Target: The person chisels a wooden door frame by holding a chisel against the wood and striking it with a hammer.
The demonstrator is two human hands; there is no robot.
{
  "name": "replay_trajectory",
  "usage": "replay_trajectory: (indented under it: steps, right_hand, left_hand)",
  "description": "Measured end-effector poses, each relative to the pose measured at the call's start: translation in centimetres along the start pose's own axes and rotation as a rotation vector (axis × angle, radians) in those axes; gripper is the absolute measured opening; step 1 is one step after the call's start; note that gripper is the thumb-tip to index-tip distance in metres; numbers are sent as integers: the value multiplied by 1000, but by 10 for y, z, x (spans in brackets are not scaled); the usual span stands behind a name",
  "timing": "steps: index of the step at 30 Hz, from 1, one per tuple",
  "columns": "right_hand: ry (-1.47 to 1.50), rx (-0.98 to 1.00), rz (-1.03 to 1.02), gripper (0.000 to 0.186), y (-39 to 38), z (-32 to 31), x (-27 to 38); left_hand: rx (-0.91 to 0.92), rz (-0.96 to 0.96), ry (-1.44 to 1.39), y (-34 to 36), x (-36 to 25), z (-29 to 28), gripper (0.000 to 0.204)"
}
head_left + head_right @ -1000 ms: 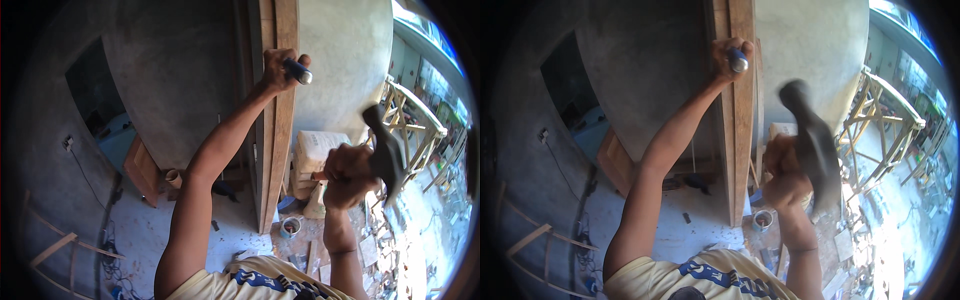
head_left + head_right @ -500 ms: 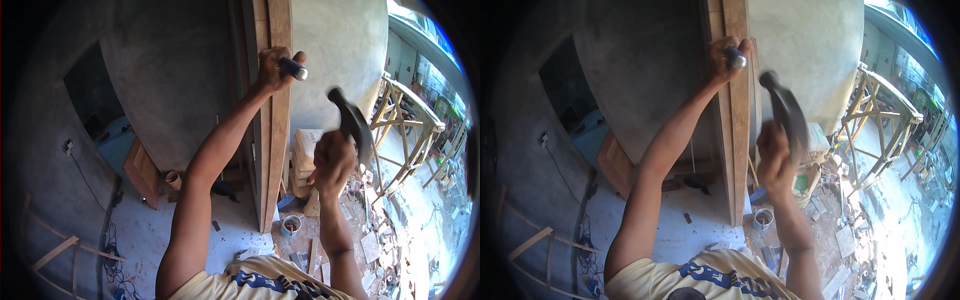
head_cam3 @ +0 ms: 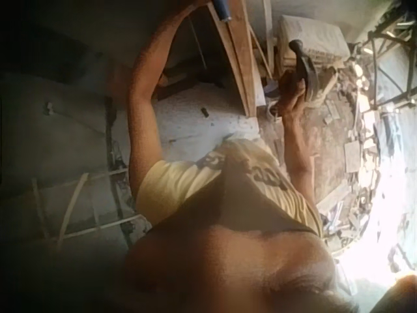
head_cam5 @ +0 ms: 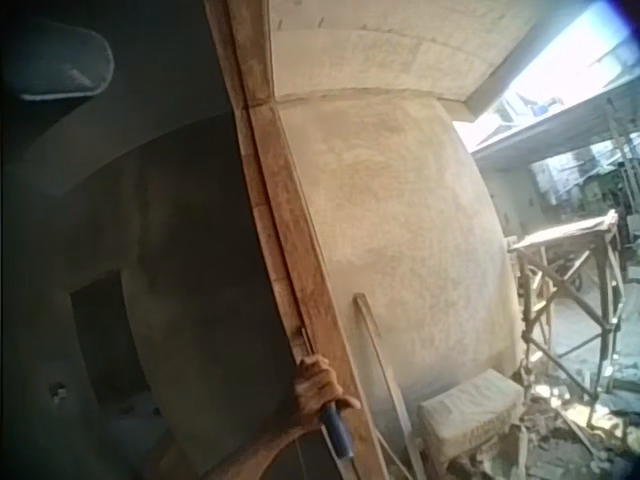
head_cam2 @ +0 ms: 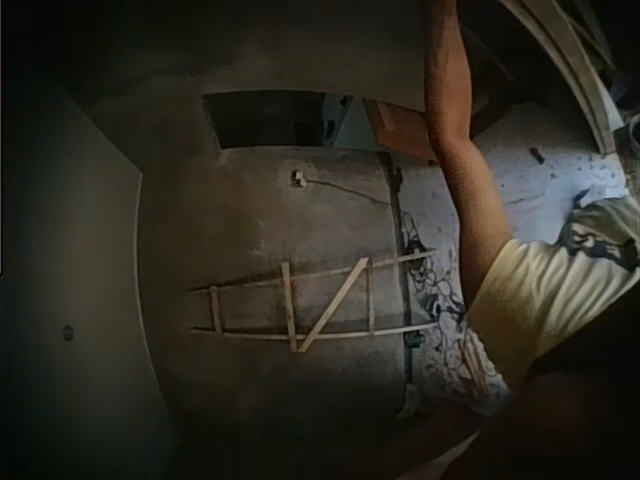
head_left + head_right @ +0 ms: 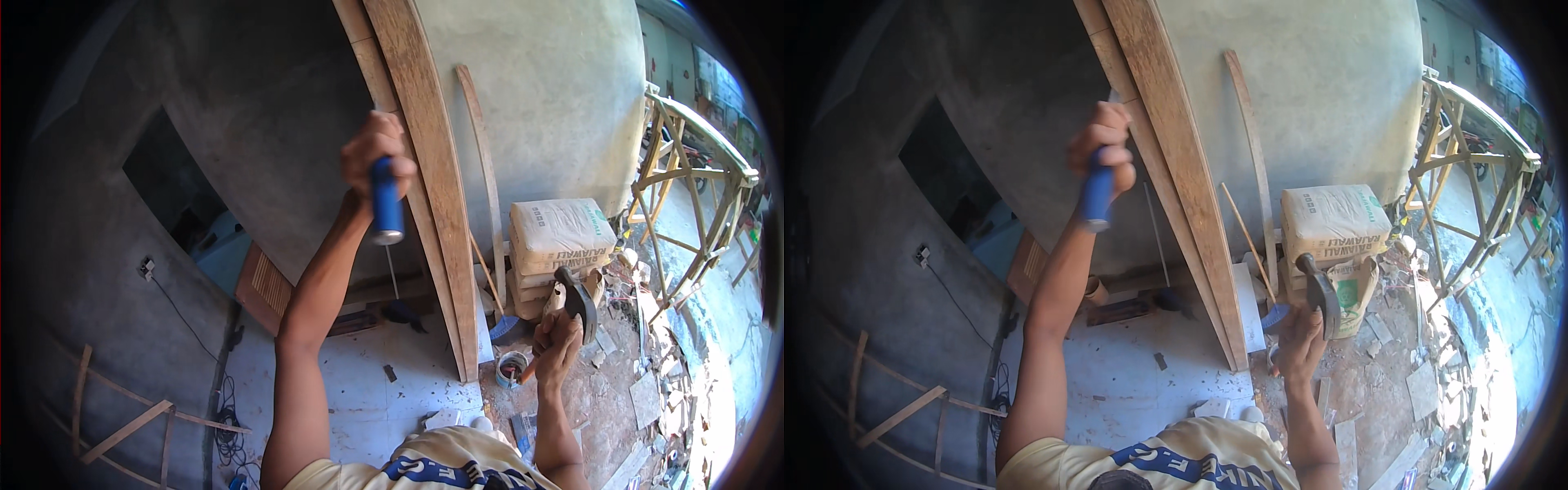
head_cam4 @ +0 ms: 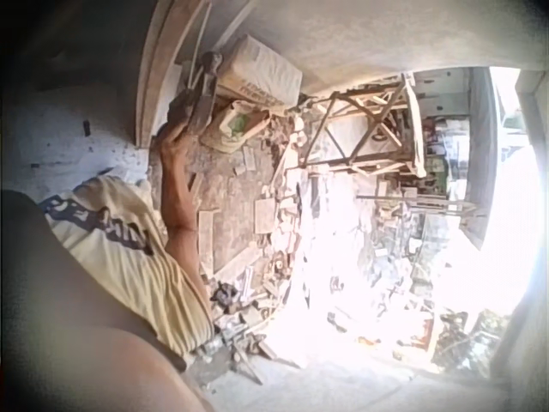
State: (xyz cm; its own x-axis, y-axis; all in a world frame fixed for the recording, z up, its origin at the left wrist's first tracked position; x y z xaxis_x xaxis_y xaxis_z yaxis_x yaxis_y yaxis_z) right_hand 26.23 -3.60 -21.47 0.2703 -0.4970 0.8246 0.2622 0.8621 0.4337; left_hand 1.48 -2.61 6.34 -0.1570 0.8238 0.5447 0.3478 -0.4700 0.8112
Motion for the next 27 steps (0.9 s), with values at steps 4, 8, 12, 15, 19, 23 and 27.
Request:
replay_trajectory:
  steps: [4, 8, 12, 15, 19, 23, 27]
  right_hand:
    - [39, -8, 58, 57, 5, -9, -15]
    - [35, -4, 91, 56, 4, -8, -21]
    - [23, 25, 117, 55, 7, -10, -25]
    - [49, 1, 149, 54, 9, -15, -31]
    - [101, -30, 173, 53, 10, -18, -32]
    - [113, -32, 174, 53, 9, -19, -37]
    - [96, -26, 161, 53, 10, -17, -34]
  left_hand:
    - [-252, -361, -232, 16, 23, -21, 49]
    - [-276, -538, -183, 8, 50, -20, 57]
    - [-286, -537, -176, 0, 58, -19, 57]
    - [-299, -542, -191, 0, 59, -16, 56]
    - [-271, -520, -180, -1, 58, -13, 57]
    - [-264, -526, -205, -4, 59, -15, 57]
    - [-239, -512, -231, -7, 59, -15, 57]
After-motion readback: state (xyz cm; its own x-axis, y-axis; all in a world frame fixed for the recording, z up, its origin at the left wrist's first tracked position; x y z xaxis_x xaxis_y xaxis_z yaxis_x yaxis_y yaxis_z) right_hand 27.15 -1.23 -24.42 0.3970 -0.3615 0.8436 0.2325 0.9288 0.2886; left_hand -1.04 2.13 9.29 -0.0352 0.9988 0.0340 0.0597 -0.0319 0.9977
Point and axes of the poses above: each hand's wrist, its own y-axis towards the middle knuckle, its own z-axis out of the palm, x = y × z, the point moved 10 cm from there along y, towards the middle knuckle, and after that the axes turned 3 degrees about -z, right-handed, at the moved point
